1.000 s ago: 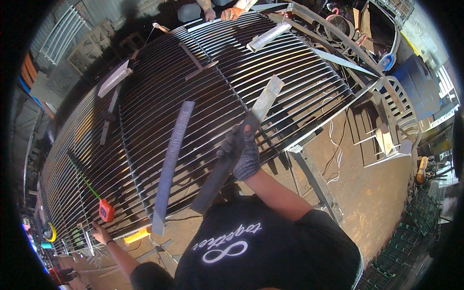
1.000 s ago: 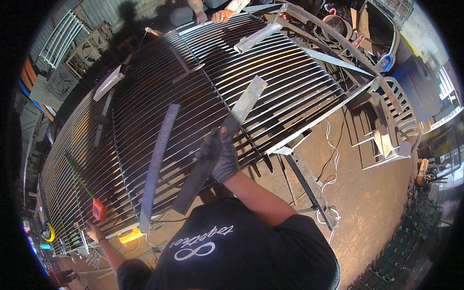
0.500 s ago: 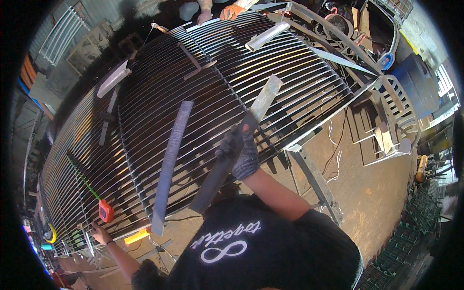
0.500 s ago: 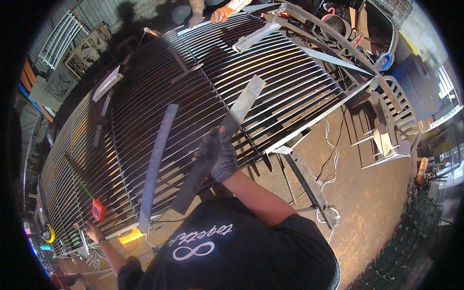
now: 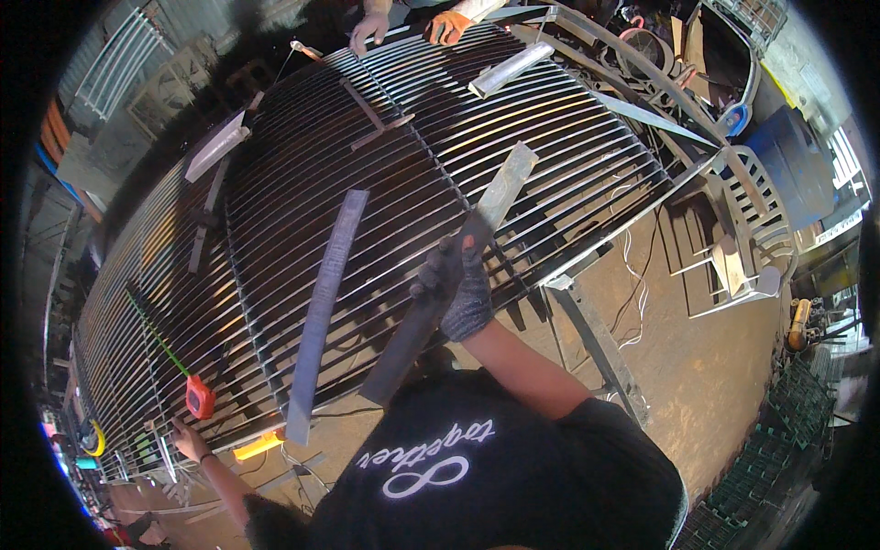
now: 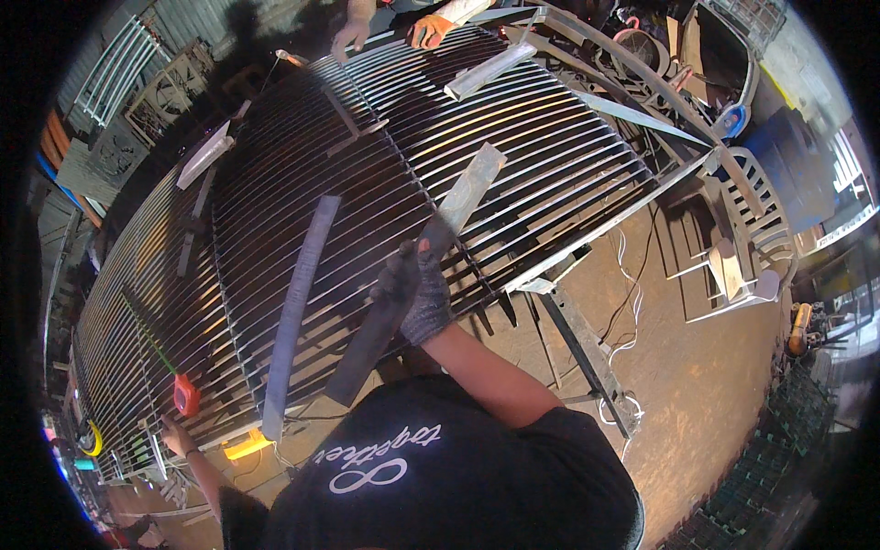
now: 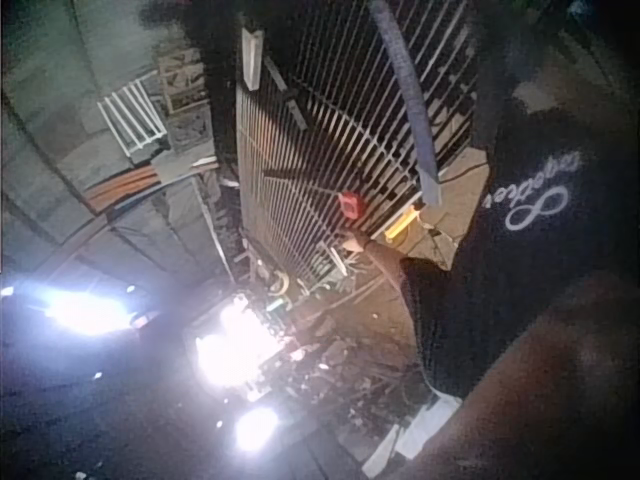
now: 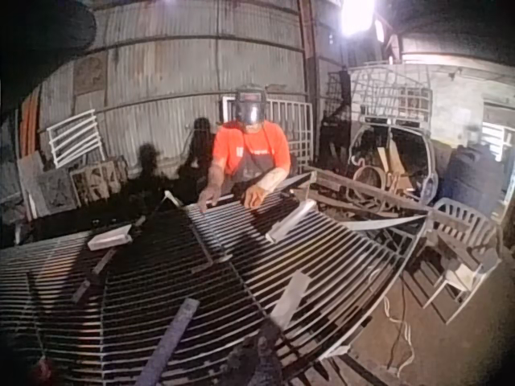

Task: The person measures and positions metal bars on a metal grate, then uses an angle grinder to cut the bars, producing sparks. The person places the cut pieces back onto the grate.

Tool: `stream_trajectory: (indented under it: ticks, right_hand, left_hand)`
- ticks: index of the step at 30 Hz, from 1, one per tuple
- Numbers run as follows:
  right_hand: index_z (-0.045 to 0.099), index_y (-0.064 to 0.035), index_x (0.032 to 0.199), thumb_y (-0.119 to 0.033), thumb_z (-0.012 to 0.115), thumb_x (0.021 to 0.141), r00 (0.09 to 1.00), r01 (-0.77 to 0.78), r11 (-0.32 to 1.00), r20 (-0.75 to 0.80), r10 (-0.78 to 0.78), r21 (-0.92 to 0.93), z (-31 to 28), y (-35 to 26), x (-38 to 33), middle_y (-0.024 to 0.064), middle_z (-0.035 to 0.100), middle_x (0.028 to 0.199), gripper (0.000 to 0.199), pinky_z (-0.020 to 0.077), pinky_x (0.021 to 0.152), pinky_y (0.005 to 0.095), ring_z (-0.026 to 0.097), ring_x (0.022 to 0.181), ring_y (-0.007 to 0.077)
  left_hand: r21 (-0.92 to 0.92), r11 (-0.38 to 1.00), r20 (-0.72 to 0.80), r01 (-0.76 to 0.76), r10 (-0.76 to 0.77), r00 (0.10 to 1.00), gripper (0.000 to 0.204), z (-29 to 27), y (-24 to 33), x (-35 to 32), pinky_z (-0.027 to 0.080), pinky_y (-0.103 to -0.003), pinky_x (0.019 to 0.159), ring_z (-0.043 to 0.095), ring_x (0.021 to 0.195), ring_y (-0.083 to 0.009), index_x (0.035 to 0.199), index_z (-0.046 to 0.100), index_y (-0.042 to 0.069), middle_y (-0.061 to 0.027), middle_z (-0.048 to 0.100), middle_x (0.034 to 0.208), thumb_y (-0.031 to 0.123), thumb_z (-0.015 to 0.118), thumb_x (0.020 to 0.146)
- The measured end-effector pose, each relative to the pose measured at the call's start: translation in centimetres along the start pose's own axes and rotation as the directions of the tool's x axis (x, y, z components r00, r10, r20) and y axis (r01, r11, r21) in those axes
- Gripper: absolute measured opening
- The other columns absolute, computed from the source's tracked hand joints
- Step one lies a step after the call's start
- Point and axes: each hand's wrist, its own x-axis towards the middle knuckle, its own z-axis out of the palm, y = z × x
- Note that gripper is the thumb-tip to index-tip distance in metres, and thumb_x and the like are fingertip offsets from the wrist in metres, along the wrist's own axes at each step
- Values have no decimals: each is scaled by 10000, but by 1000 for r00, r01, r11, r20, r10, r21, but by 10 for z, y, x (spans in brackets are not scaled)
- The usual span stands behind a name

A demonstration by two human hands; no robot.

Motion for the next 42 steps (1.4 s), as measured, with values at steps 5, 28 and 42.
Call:
stream_trajectory:
  ticks: [5, 28, 42]
  right_hand:
    - [663, -185, 1212, -547, 427, 1112, 981, -76, 987, 186, 50, 139, -19, -2, 7, 65, 707, 966, 444, 559, 750, 539, 687, 802, 291]
    - [649, -173, 1281, -567, 346, 1125, 969, -76, 989, 243, 43, 129, -19, -4, 7, 88, 717, 1017, 521, 506, 752, 542, 633, 774, 286]
    - [645, -182, 1178, -543, 492, 1094, 986, -80, 989, 159, 59, 128, -11, -4, 4, 65, 701, 952, 401, 520, 742, 500, 641, 757, 253]
  left_hand:
    - [-17, 999, 12, -27, 27, 1000, 766, 8, -6, 3, 498, -584, 917, 649, 1064, -538, 1203, 715, -58, -357, 694, 1150, 646, 456, 1050]
    - [-44, 999, 61, -31, 33, 998, 744, 12, -10, 4, 501, -570, 944, 659, 1095, -516, 1183, 754, -28, -324, 700, 1185, 643, 461, 1048]
    - [65, 998, -13, -16, 17, 1000, 738, 19, -23, 16, 512, -543, 935, 672, 1070, -496, 1177, 754, -43, -300, 721, 1159, 622, 457, 1058]
